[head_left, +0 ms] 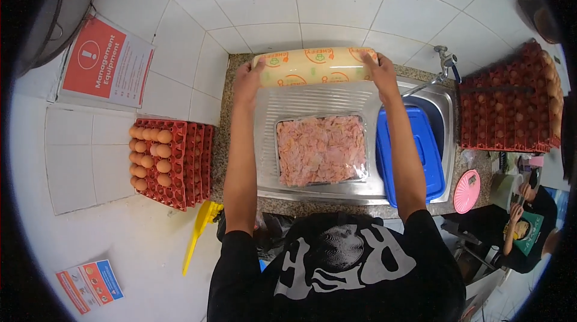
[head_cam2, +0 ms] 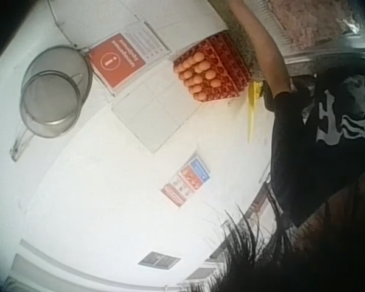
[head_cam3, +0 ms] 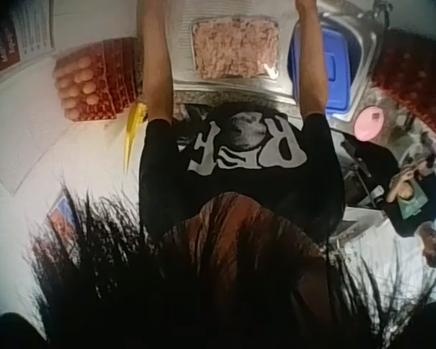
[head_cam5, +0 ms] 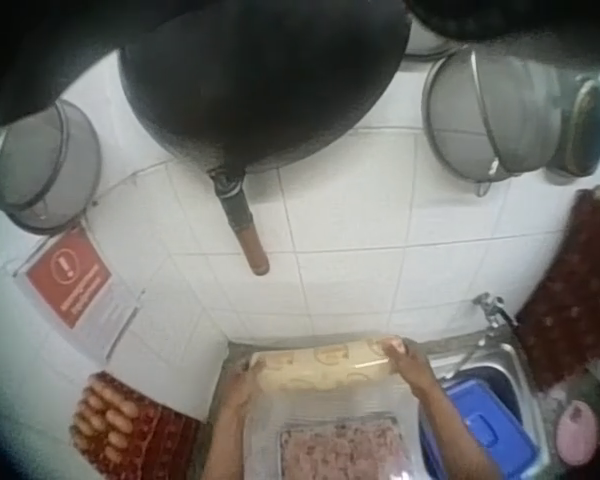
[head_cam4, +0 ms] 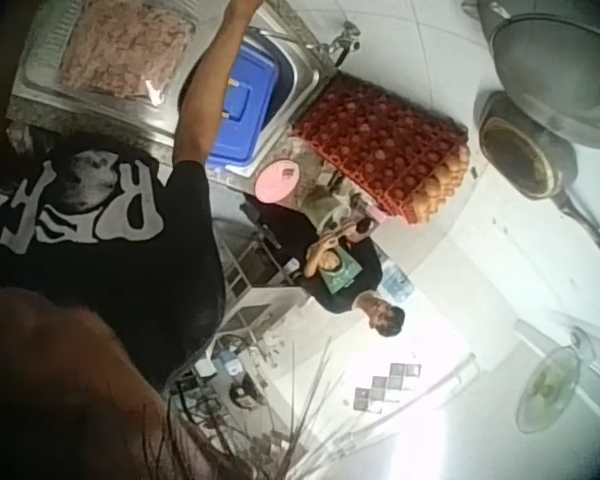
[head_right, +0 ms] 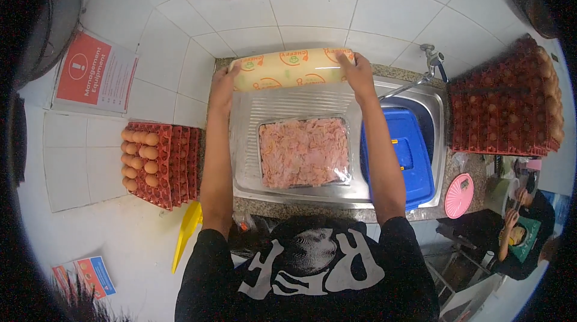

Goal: Wrapping a tray of raw chicken meat with plastic wrap.

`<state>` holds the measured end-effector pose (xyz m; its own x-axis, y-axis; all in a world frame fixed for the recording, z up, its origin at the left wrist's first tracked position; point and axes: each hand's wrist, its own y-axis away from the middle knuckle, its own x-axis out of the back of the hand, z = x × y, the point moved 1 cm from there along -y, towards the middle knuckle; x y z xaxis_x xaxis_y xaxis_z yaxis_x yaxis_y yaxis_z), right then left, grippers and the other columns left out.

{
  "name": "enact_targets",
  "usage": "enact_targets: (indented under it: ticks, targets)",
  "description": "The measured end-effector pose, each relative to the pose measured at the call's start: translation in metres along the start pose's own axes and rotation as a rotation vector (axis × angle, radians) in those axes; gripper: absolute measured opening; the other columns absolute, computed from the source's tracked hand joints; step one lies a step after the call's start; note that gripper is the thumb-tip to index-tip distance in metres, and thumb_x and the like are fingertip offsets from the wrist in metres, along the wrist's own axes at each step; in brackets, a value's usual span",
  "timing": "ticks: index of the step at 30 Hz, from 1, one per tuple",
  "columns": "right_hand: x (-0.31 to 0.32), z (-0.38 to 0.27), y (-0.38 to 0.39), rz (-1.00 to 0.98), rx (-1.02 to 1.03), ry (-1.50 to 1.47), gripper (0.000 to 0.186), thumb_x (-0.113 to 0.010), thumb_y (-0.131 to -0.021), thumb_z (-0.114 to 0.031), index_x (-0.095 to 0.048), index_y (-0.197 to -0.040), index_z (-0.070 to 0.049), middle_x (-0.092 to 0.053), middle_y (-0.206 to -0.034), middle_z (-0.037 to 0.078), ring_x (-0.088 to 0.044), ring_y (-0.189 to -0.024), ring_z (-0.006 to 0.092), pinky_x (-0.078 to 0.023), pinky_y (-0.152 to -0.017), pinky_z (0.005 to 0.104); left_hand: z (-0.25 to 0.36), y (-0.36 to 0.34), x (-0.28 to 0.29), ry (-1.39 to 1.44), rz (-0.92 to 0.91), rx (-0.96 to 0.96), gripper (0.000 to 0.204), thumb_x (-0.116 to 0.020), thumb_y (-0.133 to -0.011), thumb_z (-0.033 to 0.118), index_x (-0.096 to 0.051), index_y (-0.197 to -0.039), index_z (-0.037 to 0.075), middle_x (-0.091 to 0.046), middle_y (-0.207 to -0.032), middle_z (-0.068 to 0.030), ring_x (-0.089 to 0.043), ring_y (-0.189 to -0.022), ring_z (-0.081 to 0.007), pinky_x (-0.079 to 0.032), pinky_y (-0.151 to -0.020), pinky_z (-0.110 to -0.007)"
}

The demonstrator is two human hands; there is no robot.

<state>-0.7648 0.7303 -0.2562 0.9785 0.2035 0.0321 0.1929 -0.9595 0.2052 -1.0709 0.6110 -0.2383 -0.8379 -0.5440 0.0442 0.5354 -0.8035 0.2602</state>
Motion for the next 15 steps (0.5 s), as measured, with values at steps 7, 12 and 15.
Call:
enact_targets:
  ticks: [7,12,15]
  targets:
    - [0.028,-0.042,0.125,-0.068,-0.008,-0.027,0.037,-0.064,-0.089,-0.027,-0.061,-0.109,0.004,-0.065,-0.097,0.008,-0.059,-0.085,0.0118,-0.047,-0.073,0.0267,0.033,0.131,0.041,0.111,-0.088,0.063,0.029,-0.059,-0.092,0.019,-0.06,-0.109,-0.005,-0.064,-0.101,-0.0086,-0.06,-0.089,-0.0125,-0.046,-0.079,-0.025]
    - [0.047,-0.015,0.245,-0.087,-0.166,0.028,0.034,-0.064,-0.09,-0.024,-0.059,-0.111,0.002,-0.064,-0.099,0.008,-0.058,-0.09,0.012,-0.046,-0.08,0.0272,0.011,0.251,0.064,-0.041,-0.06,0.325,0.029,-0.058,-0.092,0.016,-0.058,-0.113,-0.005,-0.065,-0.102,-0.0075,-0.06,-0.091,-0.0119,-0.046,-0.081,-0.025]
    - [0.056,0.036,0.297,-0.085,-0.278,-0.07,0.034,-0.064,-0.089,-0.023,-0.059,-0.11,0.003,-0.065,-0.099,0.008,-0.059,-0.088,0.0125,-0.047,-0.077,0.0269,-0.046,0.292,0.083,-0.038,-0.101,0.411,0.028,-0.058,-0.092,0.015,-0.058,-0.112,-0.005,-0.065,-0.1,-0.0064,-0.06,-0.089,-0.0109,-0.046,-0.079,-0.025]
